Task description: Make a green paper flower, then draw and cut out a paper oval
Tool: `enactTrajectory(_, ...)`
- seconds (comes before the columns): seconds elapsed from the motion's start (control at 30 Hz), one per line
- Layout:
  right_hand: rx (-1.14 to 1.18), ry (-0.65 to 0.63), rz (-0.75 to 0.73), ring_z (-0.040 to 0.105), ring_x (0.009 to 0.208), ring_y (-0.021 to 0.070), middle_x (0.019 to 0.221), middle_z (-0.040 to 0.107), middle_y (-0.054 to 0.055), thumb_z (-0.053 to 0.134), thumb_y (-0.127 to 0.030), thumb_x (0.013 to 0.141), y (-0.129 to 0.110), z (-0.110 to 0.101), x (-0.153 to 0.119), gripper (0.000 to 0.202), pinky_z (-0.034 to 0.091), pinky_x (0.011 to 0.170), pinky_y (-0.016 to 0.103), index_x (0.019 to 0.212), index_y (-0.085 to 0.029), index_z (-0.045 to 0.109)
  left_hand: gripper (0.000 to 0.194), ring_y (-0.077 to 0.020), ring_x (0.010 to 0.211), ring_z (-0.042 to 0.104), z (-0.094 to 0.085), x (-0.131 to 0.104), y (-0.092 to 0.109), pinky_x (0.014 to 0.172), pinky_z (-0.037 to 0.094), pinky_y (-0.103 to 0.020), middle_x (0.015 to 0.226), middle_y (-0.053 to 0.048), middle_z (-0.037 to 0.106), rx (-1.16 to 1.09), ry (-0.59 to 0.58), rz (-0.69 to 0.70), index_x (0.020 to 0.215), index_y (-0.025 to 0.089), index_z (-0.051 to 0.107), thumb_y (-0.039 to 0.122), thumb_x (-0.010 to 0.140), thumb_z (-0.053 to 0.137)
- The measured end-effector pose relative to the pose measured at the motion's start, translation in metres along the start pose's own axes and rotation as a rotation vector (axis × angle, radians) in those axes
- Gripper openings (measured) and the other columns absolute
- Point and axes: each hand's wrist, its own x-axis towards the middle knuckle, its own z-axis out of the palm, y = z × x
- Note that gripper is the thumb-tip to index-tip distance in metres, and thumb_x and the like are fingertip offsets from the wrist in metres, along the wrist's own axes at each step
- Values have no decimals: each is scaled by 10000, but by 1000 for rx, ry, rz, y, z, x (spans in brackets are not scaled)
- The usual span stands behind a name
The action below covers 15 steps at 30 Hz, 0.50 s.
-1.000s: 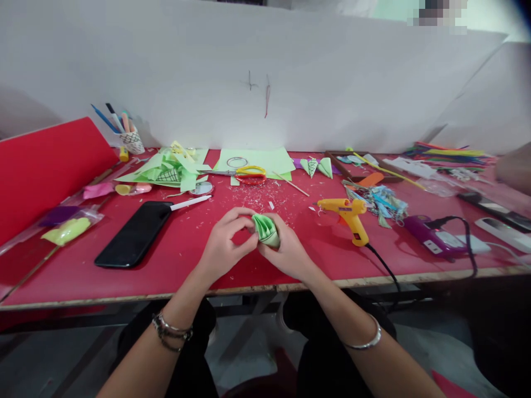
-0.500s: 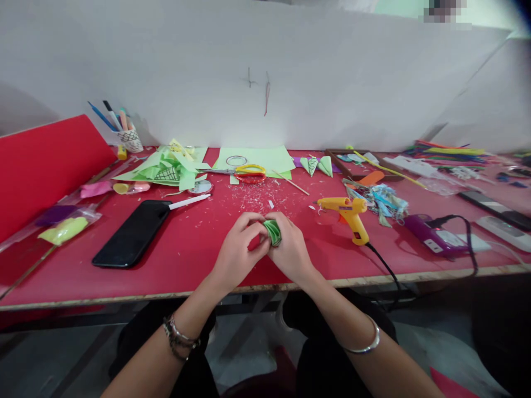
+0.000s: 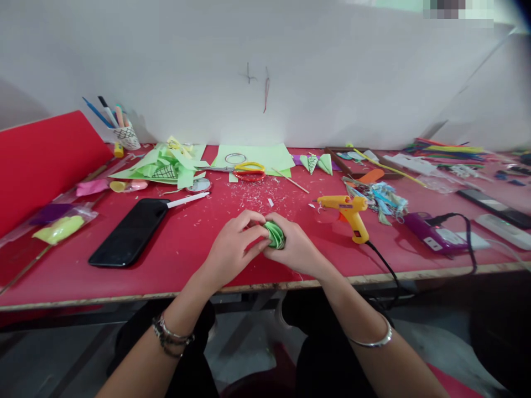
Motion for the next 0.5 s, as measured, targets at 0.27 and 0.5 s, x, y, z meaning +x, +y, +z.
enactTrajectory(0.27,114,-65,0,531,682,113,815,565,-26,592,-175,638,0,-1,0,368,404,597,214,986,-193,475,90,-147,848,559,-1,1,0,747,457,-255,919,-36,575,-68,11,40,784,194,579,223,840,516)
enactTrajectory(0.5,-57,49,-17,593,832,179,1000,595,48,582,-209,694,0,3,-1,475,459,708,291,1143,-203,427,20,-137,852,544,-1,0,-6,767,458,-253,903,-31,559,-75,126,-62,781,180,579,173,797,571)
